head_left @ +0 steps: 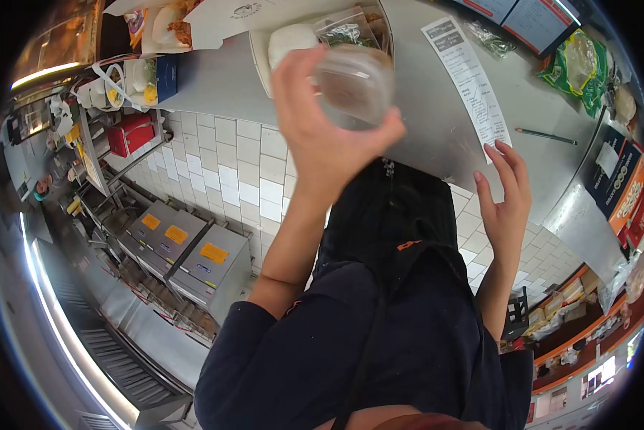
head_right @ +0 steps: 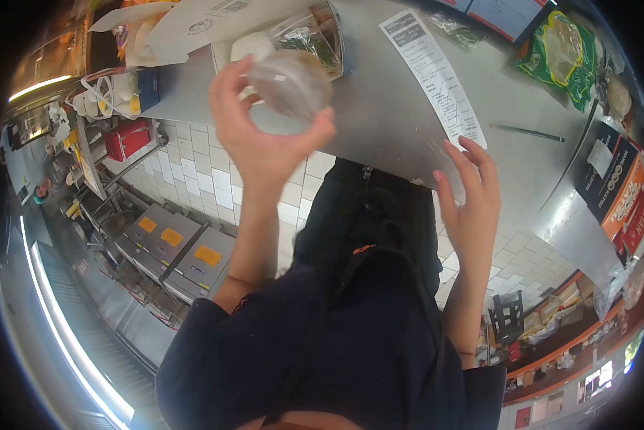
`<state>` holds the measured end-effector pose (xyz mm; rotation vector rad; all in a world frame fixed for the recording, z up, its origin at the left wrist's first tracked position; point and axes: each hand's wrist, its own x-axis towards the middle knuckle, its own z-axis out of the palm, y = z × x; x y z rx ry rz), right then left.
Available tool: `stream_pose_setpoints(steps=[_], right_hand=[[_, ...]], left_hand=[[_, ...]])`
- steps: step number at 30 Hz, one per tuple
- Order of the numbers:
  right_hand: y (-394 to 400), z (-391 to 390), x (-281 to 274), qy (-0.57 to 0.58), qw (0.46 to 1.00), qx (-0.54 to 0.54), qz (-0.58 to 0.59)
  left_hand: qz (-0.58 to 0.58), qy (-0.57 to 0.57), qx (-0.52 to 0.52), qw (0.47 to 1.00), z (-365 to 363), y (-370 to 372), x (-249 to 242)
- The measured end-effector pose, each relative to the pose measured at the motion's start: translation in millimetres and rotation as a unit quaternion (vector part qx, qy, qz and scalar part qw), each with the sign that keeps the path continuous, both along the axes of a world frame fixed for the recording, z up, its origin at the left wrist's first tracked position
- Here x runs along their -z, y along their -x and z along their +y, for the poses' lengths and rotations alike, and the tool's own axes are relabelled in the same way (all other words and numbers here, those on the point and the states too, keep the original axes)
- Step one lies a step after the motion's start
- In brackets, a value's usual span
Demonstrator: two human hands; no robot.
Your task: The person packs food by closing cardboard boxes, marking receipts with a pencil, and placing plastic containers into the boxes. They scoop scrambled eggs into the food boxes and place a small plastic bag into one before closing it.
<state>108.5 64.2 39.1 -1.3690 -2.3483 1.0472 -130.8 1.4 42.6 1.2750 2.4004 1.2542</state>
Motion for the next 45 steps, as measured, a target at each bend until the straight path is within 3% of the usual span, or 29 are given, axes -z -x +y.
stream_pose_setpoints(steps=[1,3,6,8,13,15,16,18,19,20,22,23,24,26,27,28,29,30,31,32,33,34,35,36,38,42,43,44,45], right_hand=[[-5,0,4,-0.020,1.000,-0.004,0.001],[-14,0,8,-0.015,1.000,-0.003,-0.002],[-17,-6,10,-0.011,1.000,0.003,-0.018],[-20,-6,5,0.005,0.999,0.009,-0.036],[-21,-12,8,0.031,0.999,0.018,0.026],[-4,-1,7,0.051,0.994,0.011,0.098],[12,10,4,0.035,0.992,-0.005,0.122],[71,38,-2,-0.112,0.959,-0.019,0.258],[103,40,-24,-0.116,0.965,-0.016,0.233],[138,36,-21,-0.016,0.985,-0.095,0.143],[199,67,-34,-0.345,0.893,-0.058,0.284],[199,74,-47,-0.184,0.965,-0.179,0.050],[192,74,-66,0.003,0.940,-0.284,-0.188],[195,52,26,-0.116,0.982,-0.150,-0.013],[194,45,39,-0.114,0.982,-0.150,-0.014],[194,39,48,-0.187,0.981,-0.054,0.024],[195,33,56,-0.255,0.964,0.042,0.061],[195,28,65,-0.250,0.966,0.040,0.059],[194,26,72,-0.233,0.972,0.014,0.031],[194,26,78,-0.222,0.975,-0.012,0.005],[192,31,73,-0.225,0.974,-0.012,0.003],[185,39,58,-0.030,0.992,0.031,0.115],[178,46,42,0.169,0.958,0.074,0.220],[172,57,19,0.168,0.958,0.076,0.221],[162,80,-20,0.316,0.939,0.037,0.129],[170,73,-18,0.312,0.933,-0.035,0.173],[196,53,-6,0.115,0.988,0.095,0.031],[210,40,5,-0.090,0.965,0.218,-0.113],[202,40,14,-0.091,0.965,0.218,-0.110]], left_hand=[[0.000,0.000,-0.001,1.000,-1,-10,0],[0.051,0.091,0.133,0.986,4,-34,6],[-0.016,0.155,0.158,0.975,11,-67,49],[-0.031,0.134,0.160,0.977,8,-72,63],[0.216,-0.110,0.103,0.965,-10,-6,6],[0.371,-0.112,0.019,0.922,-15,79,-13],[0.491,-0.060,-0.034,0.869,-4,106,-34],[0.253,-0.167,0.088,0.949,30,169,-46],[0.245,-0.170,0.094,0.950,33,164,-42],[0.176,-0.078,0.097,0.977,33,159,-41],[0.042,0.105,0.098,0.989,31,149,-42],[-0.023,0.198,0.095,0.975,27,144,-43],[-0.090,0.293,0.090,0.948,21,140,-42],[-0.155,0.363,0.183,0.900,-8,119,-21],[-0.017,0.364,0.183,0.913,-20,110,4],[0.121,0.358,0.177,0.909,-30,104,34],[0.120,0.361,0.174,0.908,-35,98,65],[0.103,0.192,0.051,0.975,-39,92,96],[0.081,0.012,-0.073,0.994,-36,86,105],[0.078,0.010,-0.072,0.994,-35,90,103],[-0.172,-0.028,-0.082,0.981,-28,93,88],[-0.411,-0.062,-0.087,0.905,-27,95,79],[-0.390,-0.011,-0.067,0.918,-34,114,83],[-0.390,-0.011,-0.065,0.919,-40,132,78],[-0.552,-0.024,-0.061,0.831,-45,159,57],[-0.477,0.010,-0.108,0.872,-47,171,39],[-0.516,0.010,-0.104,0.851,-51,178,42],[-0.515,0.009,-0.102,0.851,-47,172,39],[-0.554,0.007,-0.151,0.819,-40,158,35]])
